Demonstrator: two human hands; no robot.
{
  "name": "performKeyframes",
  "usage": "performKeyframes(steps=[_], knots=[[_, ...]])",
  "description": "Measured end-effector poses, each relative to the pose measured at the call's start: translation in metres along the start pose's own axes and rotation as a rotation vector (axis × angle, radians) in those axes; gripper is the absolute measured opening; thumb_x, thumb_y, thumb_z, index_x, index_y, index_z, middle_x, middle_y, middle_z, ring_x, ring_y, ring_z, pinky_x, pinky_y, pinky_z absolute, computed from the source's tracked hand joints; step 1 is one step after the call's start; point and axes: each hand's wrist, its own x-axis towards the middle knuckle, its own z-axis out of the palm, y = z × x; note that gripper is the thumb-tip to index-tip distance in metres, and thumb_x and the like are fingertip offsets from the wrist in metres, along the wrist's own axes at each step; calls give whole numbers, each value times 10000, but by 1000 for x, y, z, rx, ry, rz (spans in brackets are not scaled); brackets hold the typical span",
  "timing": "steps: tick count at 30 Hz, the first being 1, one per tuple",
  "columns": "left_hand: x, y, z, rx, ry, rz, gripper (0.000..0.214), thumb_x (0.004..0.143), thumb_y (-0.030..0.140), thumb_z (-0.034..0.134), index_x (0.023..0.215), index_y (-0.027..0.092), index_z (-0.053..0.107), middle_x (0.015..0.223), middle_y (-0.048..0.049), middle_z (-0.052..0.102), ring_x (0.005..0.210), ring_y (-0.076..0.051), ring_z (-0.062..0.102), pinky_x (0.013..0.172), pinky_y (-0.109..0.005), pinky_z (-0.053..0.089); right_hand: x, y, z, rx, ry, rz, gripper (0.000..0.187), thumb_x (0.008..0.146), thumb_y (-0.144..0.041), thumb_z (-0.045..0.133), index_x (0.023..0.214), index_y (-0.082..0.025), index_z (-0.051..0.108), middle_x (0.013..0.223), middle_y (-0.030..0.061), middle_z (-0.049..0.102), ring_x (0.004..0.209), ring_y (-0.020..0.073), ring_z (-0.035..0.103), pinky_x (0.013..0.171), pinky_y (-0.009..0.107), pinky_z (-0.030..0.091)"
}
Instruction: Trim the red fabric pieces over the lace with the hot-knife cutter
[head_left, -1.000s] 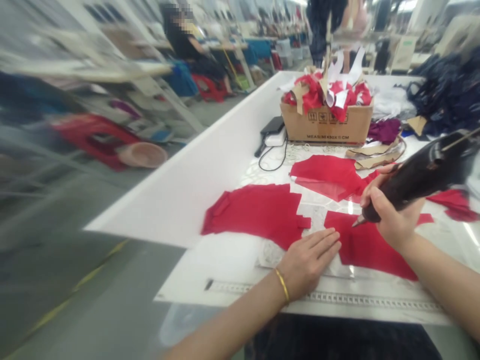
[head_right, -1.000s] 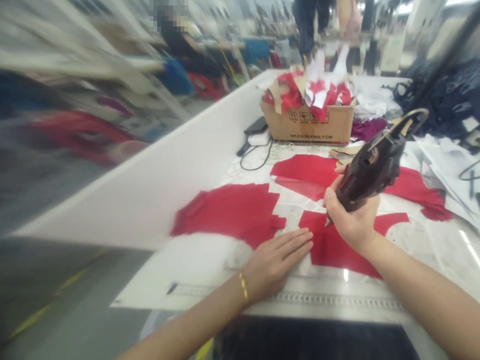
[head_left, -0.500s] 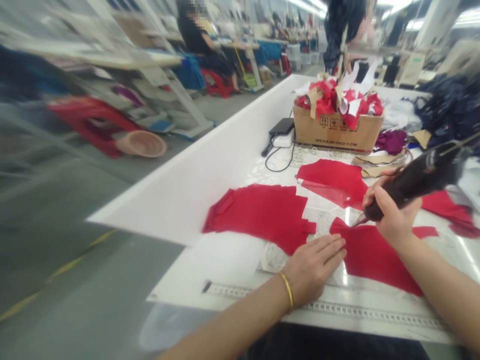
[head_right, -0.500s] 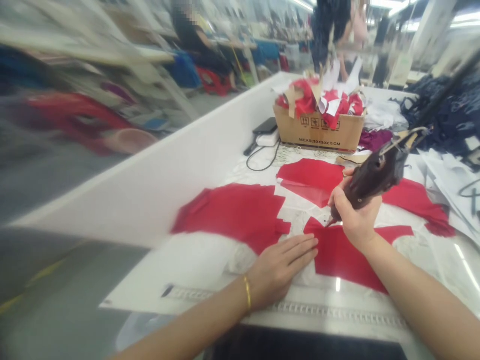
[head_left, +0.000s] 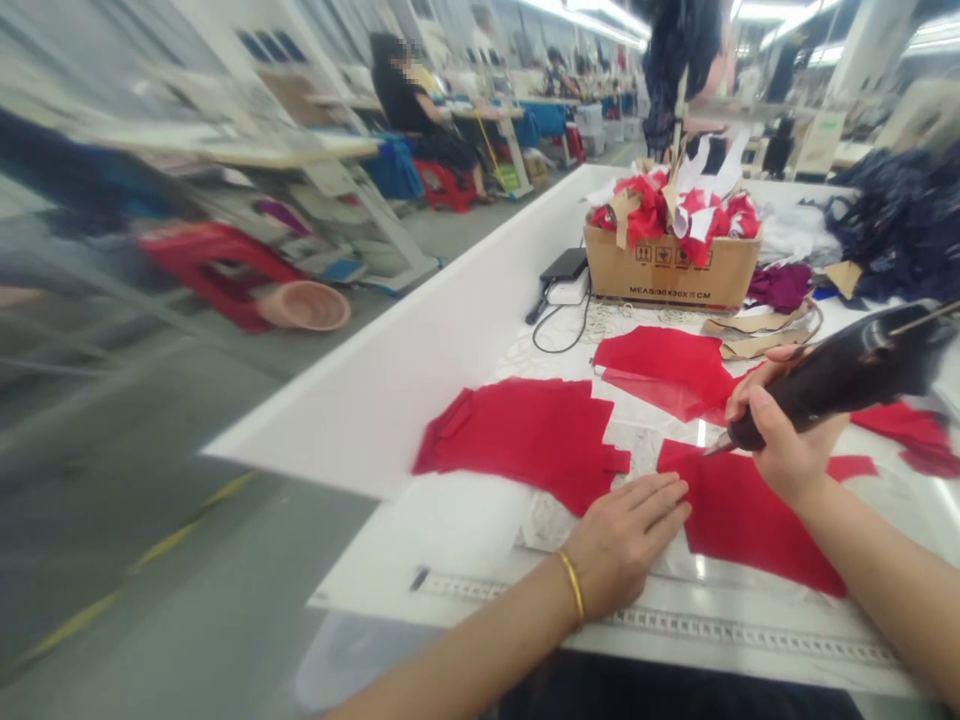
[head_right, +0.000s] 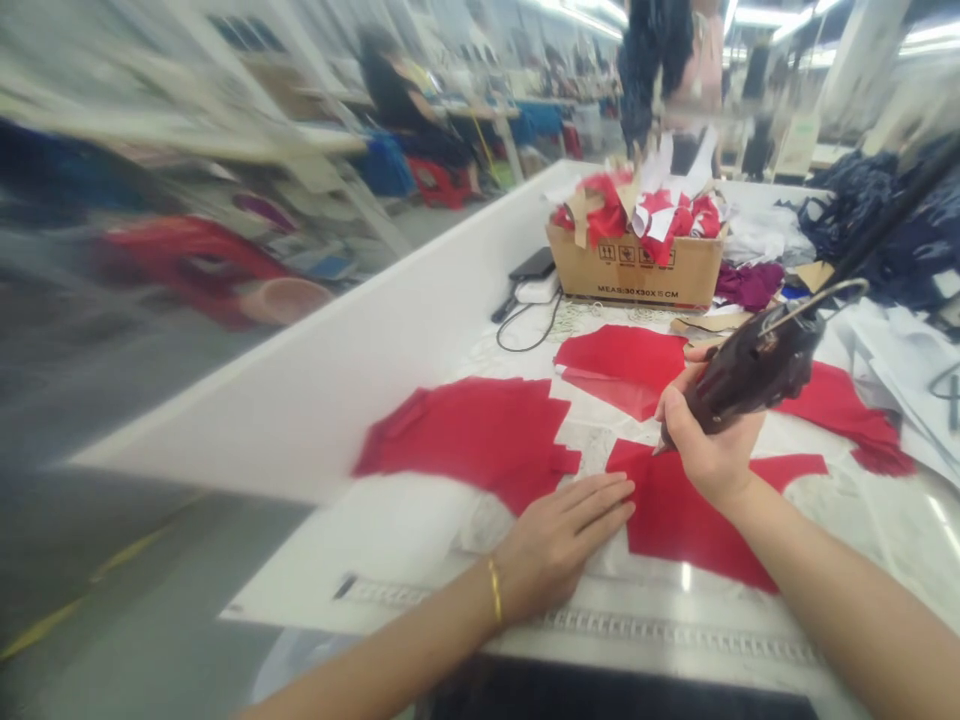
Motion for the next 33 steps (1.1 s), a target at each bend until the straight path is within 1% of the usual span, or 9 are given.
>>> performKeyframes(steps=[3,6,9,11,14,21,24,27,33], knots=[[5,0,-4,19,0,-73,420,885,7,380,1180,111,660,1144,-143,707,1113,-245,651,936,-400,595,3,4,4,-30,23,1,219,892,-250,672,1059,-222,533,633,-71,602,450,123,578,471,265,507],[17,-5,-4,39,-63,-260,316,954,94,414,1127,141,674,1000,-119,671,941,-238,632,828,-394,580,3,6,5,-26,28,22,250,886,-273,676,1070,-222,515,630,-69,604,434,127,574,455,269,495],[31,-15,-1,69,-152,-412,183,977,191,497,996,168,677,926,-89,612,890,-249,581,780,-402,532,0,6,3,-16,39,19,273,880,-276,691,1080,-223,514,645,-61,613,464,134,590,470,275,496],[39,-21,3,82,-186,-460,112,952,244,587,934,165,662,915,-84,590,892,-262,559,778,-412,506,-2,5,0,-15,52,29,275,880,-266,691,1081,-226,507,653,-63,616,462,128,579,474,276,489],[46,-27,8,81,-243,-522,161,898,319,699,867,173,638,902,-69,565,887,-264,534,764,-400,469,-4,5,-2,-20,60,50,272,874,-245,680,1074,-231,496,654,-68,623,463,126,573,493,282,496],[50,-22,8,39,-327,-585,262,867,352,734,731,190,580,867,-44,521,915,-259,505,789,-392,393,-2,6,-2,-90,113,11,230,827,-230,672,1015,-215,540,608,-70,592,482,132,581,522,286,491],[51,-23,12,12,-317,-594,293,841,358,750,696,190,559,852,-44,524,918,-265,505,774,-390,386,-3,7,-3,-119,118,16,217,824,-226,674,999,-212,547,623,-59,595,510,142,599,543,296,506],[53,-22,17,-37,-270,-590,263,808,287,754,686,193,541,822,-29,532,877,-249,517,735,-366,386,-3,7,-5,-137,102,22,199,833,-230,669,994,-212,554,632,-46,604,523,152,604,551,309,519],[54,-16,13,-120,-75,-578,173,833,134,616,733,203,492,819,0,547,817,-196,535,750,-345,438,-2,5,-7,-157,98,31,173,842,-257,668,986,-215,580,644,-40,608,542,160,613,555,322,541]])
